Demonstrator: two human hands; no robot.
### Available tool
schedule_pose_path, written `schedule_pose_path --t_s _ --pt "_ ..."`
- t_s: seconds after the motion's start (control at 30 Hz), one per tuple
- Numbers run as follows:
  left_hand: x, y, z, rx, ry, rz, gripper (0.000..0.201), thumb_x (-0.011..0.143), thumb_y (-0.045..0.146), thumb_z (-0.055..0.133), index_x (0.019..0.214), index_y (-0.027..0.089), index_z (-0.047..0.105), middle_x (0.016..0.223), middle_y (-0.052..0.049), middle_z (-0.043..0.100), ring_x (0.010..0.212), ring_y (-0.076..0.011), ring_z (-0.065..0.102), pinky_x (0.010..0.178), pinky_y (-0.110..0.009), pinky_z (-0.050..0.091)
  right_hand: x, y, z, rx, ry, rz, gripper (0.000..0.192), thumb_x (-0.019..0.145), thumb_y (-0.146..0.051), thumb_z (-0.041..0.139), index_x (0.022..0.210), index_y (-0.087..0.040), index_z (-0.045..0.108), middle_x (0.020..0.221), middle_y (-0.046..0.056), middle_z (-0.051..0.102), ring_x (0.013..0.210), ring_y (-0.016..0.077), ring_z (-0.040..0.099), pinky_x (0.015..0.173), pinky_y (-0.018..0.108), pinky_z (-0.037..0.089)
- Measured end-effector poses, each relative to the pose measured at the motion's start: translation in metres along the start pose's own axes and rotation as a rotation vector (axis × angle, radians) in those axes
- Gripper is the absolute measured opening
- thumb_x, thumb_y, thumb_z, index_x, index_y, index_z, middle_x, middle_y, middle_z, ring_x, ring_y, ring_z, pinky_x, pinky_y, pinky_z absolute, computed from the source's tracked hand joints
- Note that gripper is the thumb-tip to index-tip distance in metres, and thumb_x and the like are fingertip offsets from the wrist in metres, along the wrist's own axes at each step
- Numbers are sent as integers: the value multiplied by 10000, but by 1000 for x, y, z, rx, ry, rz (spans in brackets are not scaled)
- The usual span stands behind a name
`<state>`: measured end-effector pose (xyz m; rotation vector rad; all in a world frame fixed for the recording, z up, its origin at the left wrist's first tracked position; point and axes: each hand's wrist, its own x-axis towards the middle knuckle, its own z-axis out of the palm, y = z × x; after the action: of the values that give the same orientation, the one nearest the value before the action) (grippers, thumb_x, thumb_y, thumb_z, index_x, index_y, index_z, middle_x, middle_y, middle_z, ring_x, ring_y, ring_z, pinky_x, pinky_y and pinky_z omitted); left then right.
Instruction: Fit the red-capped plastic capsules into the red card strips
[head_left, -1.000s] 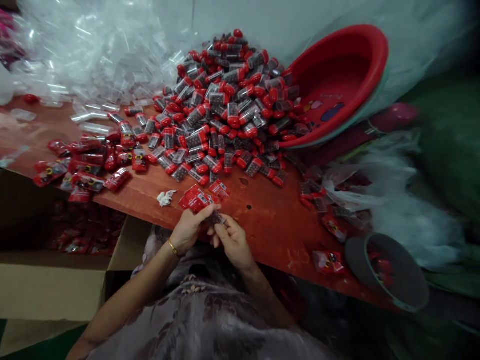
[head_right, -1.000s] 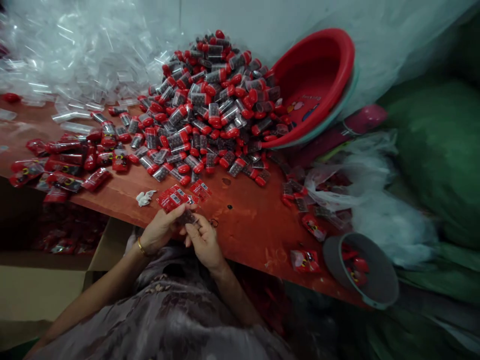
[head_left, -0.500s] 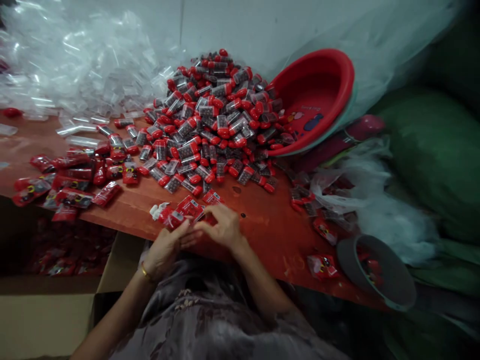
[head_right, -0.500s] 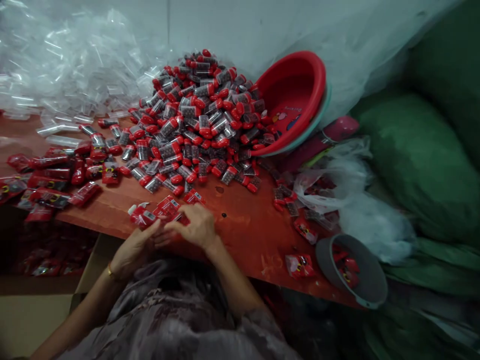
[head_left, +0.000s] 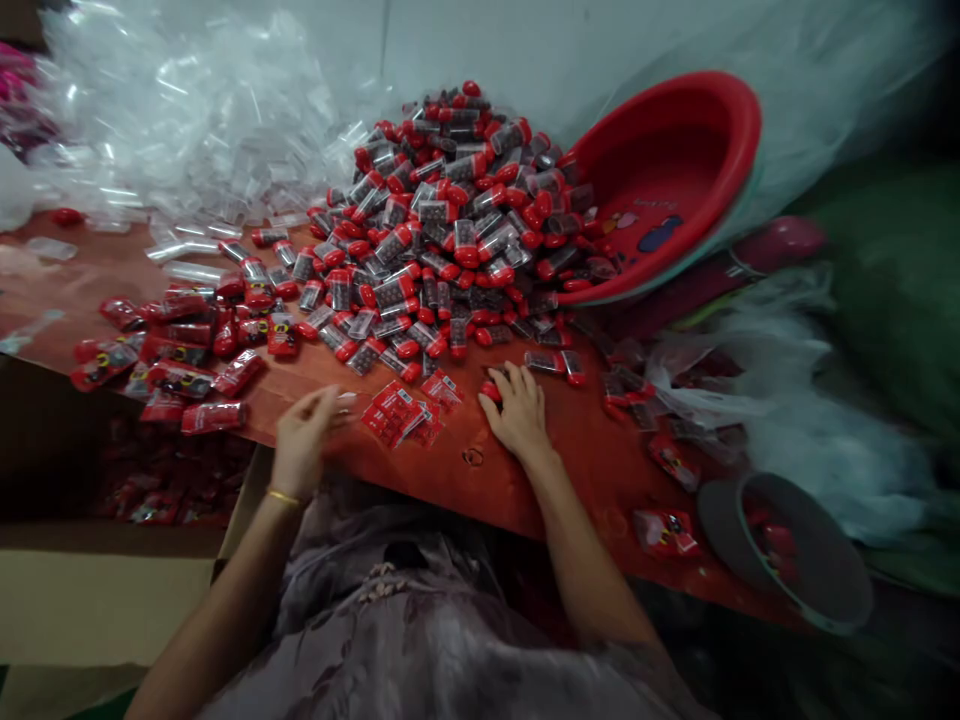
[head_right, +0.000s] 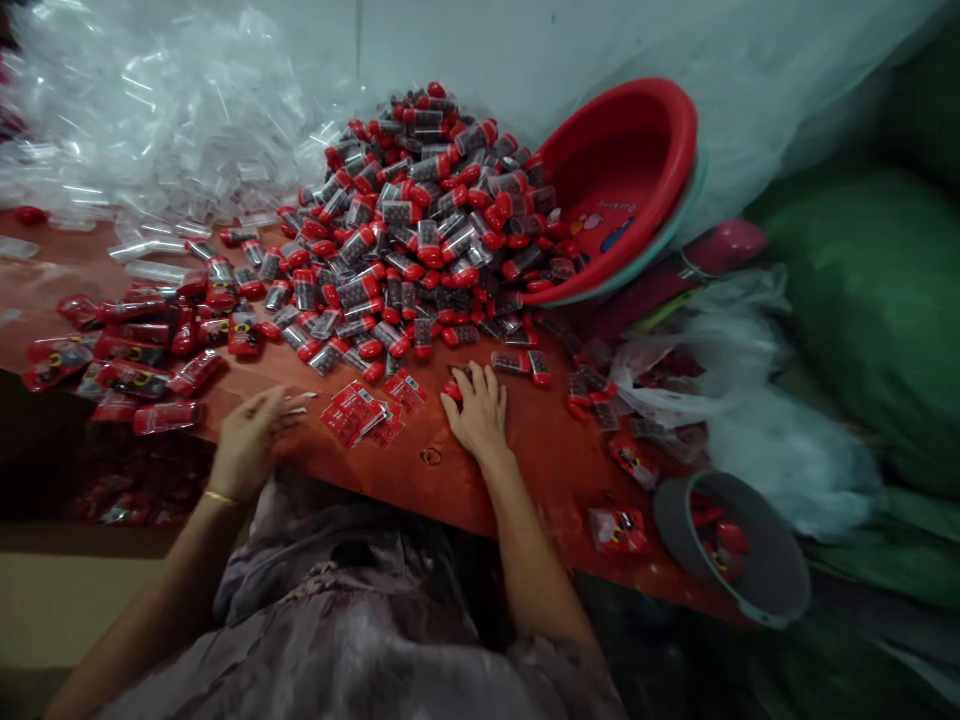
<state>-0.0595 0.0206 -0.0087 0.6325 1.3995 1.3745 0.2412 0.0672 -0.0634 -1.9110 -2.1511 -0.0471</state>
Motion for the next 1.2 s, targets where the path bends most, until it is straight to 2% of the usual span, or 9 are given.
schedule_pose_path --t_s 0.1,0.17,0.33,0.47,0.57,0.73,0.87,0.97,1.2 --pt "-8 -17 44 565 -170 468 207 753 334 660 887 182 705 1011 -101 716 970 -253 648 934 -417 453 -34 -6 -7 -12 51 -16 449 888 -407 433 1282 -205 509 1419 134 413 1336 341 286 1016 608 285" --pt "-8 -23 63 828 -242 685 204 800 307 605 945 200 699 1158 -110 665 1134 -281 570 1026 -473 360 -41 -12 -11 -4 133 -24 437 892 -407 437 1246 -171 537 1387 158 445 1335 331 292 1037 600 252" --pt "-6 -25 72 1040 -244 838 261 851 305 529 1050 200 662 1240 -111 618 1224 -291 499 1051 -498 315 -7 -37 -16 73 165 -57 412 863 -453 507 1133 -160 611 1191 140 592 1188 303 438 1062 551 210" --pt "-13 -24 59 996 -210 804 227 831 318 563 978 199 688 1163 -115 661 1179 -287 541 1022 -466 370 22 -54 -10 134 36 -118 268 814 -384 603 971 -176 667 1020 121 638 1016 285 509 973 500 324" --pt "-20 -21 54 872 -213 730 218 828 316 568 972 211 694 1090 -94 695 1115 -252 590 987 -399 418 26 -58 -9 265 27 -67 91 782 -247 628 830 -179 665 919 92 662 950 263 539 898 436 380" --pt "-23 -18 70 473 -273 377 522 718 384 691 1194 189 602 1089 -86 695 985 -227 646 882 -338 485 8 -65 -32 859 32 115 154 755 -330 631 807 -185 630 756 21 661 698 172 572 702 309 459" --pt "-25 -15 88 223 -432 202 368 689 410 696 923 127 723 815 -68 728 699 -181 649 675 -285 517 -10 -75 -52 1207 -84 101 194 698 -362 676 760 -184 632 702 -10 648 642 140 567 639 260 465" --pt "-28 -14 89 159 -407 159 312 680 405 698 771 109 736 653 -49 694 551 -143 585 590 -276 497 -22 -83 -54 1303 -101 114 176 712 -357 658 759 -188 662 716 -8 663 680 147 583 689 274 474" --pt "-35 -25 81 67 -304 141 280 684 393 705 773 129 740 680 -26 695 591 -122 578 625 -254 479 -42 -102 -42 1297 -3 182 265 786 -392 566 640 -174 601 558 -25 564 531 107 483 544 230 415"
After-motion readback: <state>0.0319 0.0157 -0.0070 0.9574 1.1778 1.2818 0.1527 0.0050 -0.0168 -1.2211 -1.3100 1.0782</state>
